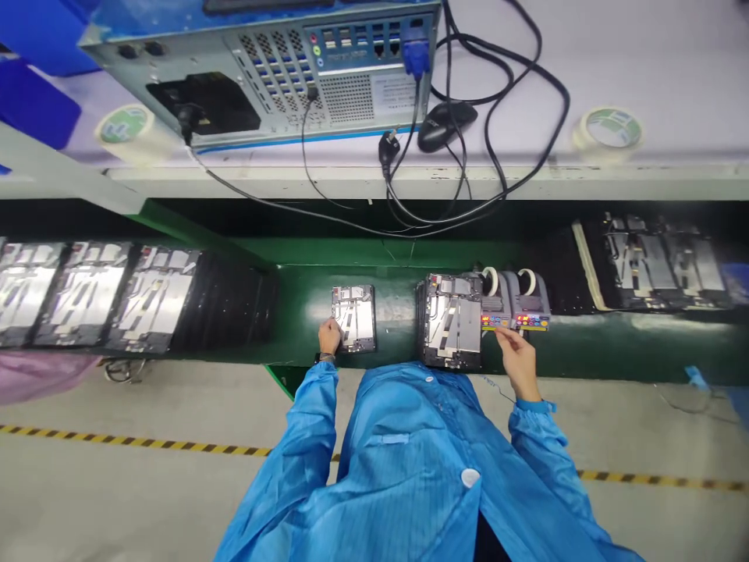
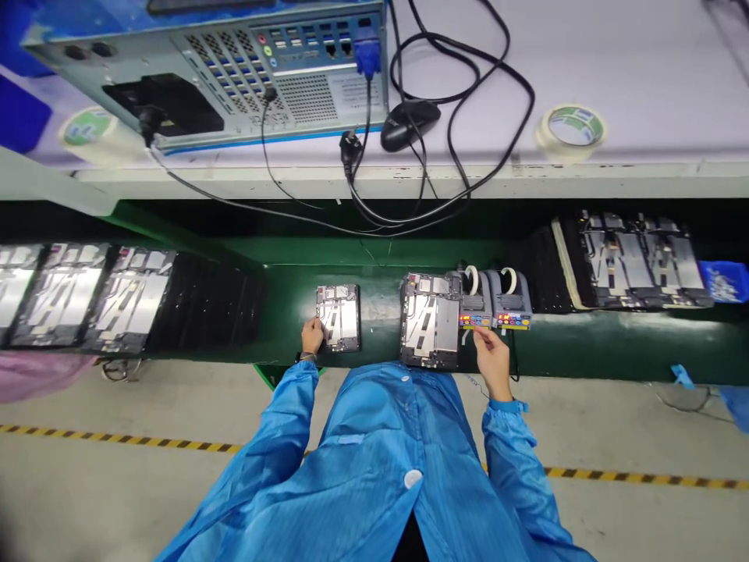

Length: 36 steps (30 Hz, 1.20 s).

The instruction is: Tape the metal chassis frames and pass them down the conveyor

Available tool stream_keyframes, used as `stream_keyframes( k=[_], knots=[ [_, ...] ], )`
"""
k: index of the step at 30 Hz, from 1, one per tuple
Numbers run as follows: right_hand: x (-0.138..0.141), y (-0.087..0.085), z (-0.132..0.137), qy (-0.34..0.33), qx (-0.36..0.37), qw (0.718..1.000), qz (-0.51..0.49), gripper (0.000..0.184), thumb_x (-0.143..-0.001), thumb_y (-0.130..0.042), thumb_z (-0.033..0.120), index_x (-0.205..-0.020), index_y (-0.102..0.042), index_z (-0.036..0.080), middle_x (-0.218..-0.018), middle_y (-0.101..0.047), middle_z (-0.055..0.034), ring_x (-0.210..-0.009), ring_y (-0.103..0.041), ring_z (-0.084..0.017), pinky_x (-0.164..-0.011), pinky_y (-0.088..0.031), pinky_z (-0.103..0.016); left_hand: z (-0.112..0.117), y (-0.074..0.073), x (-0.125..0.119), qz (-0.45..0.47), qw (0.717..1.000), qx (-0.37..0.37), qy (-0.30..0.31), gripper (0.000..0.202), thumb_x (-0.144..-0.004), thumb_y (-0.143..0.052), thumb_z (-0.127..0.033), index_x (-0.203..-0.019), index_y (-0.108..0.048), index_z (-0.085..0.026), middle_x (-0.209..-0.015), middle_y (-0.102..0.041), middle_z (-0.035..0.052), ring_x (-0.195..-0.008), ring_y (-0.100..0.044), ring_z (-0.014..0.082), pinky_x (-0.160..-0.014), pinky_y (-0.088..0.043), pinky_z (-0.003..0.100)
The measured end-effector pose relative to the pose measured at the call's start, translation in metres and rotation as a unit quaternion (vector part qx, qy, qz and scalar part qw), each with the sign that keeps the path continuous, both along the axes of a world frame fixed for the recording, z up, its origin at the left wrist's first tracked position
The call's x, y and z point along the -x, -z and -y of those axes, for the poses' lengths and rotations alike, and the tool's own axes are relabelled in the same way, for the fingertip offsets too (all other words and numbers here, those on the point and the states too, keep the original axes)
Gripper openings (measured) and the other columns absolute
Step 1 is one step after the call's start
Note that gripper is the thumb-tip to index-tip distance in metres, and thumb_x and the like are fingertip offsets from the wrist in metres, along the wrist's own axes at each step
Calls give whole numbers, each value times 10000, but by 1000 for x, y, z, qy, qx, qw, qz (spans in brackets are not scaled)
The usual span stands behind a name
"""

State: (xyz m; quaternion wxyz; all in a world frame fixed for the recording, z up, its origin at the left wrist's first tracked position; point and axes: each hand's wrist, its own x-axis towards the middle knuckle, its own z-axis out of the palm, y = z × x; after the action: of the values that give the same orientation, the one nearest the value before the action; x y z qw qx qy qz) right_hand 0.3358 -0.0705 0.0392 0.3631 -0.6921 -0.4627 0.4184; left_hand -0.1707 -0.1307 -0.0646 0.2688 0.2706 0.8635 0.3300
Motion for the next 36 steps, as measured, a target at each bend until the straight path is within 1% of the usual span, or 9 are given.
stream_keyframes(
  k=[6,10,13,18,20,23,31,34,36],
  knots=[
    [17,22,13,-17,11,999,-39,474,-857,-694,551,-1119,-772,164,-1098,-771,-134,-986,-707,-276,-935,-543,-428,0,17,-5,-104,994,14,29,285,-848,-566,-333,-1022,-700,-152,-1071,-660,171,-1186,-546,343,-1104,-366,503],
    [3,55,18,173,27,983,-51,421,-791,-671,528,-962,-753,151,-864,-757,-106,-761,-691,-235,-694,-554,-357,-8,23,-35,-128,990,-39,39,384,-900,-536,-350,-1188,-672,-136,-1189,-637,184,-1169,-592,321,-1071,-433,501],
    [-13,82,16,285,82,951,-84,436,-690,-682,501,-943,-731,149,-847,-740,-95,-712,-665,-215,-586,-498,-304,-24,15,-80,-15,991,-70,116,345,-926,-528,-372,-1163,-679,-173,-1142,-675,141,-1034,-653,273,-955,-517,446],
    [-8,101,6,192,98,971,-106,495,-606,-758,519,-954,-735,166,-976,-763,-100,-923,-680,-236,-782,-528,-332,-56,-21,-146,104,954,-112,259,298,-941,-568,-406,-1127,-693,-210,-1153,-695,104,-1011,-666,236,-899,-534,382],
    [-2,101,5,150,84,980,-104,518,-606,-780,563,-939,-726,170,-996,-766,-102,-974,-674,-238,-865,-520,-348,-68,-36,-157,108,945,-127,281,293,-953,-562,-399,-1131,-695,-208,-1177,-686,105,-1042,-659,233,-903,-528,370],
    [1,99,8,133,90,979,-125,547,-592,-802,618,-901,-710,177,-911,-760,-90,-923,-676,-235,-852,-520,-354,-80,-51,-164,116,943,-137,281,292,-960,-558,-389,-1136,-693,-199,-1181,-678,110,-1040,-655,230,-893,-524,361],
    [-7,85,17,179,99,970,-135,493,-600,-766,611,-823,-707,176,-696,-674,-38,-671,-599,-180,-667,-484,-317,-76,-59,-170,171,946,-125,247,296,-934,-606,-407,-1112,-706,-193,-1124,-691,106,-1000,-651,224,-878,-517,353],
    [-11,65,17,205,95,969,-98,448,-630,-733,584,-801,-699,172,-634,-632,-24,-621,-569,-173,-613,-460,-310,-74,-64,-171,187,946,-120,235,297,-930,-619,-411,-1112,-710,-195,-1102,-701,105,-1009,-653,231,-889,-519,360],
    [-13,40,13,171,83,978,-80,421,-682,-715,569,-815,-703,170,-621,-617,-15,-607,-562,-167,-607,-458,-305,-74,-69,-173,197,945,-122,231,298,-927,-627,-408,-1113,-711,-191,-1092,-706,108,-1006,-655,232,-891,-521,365]
  ],
)
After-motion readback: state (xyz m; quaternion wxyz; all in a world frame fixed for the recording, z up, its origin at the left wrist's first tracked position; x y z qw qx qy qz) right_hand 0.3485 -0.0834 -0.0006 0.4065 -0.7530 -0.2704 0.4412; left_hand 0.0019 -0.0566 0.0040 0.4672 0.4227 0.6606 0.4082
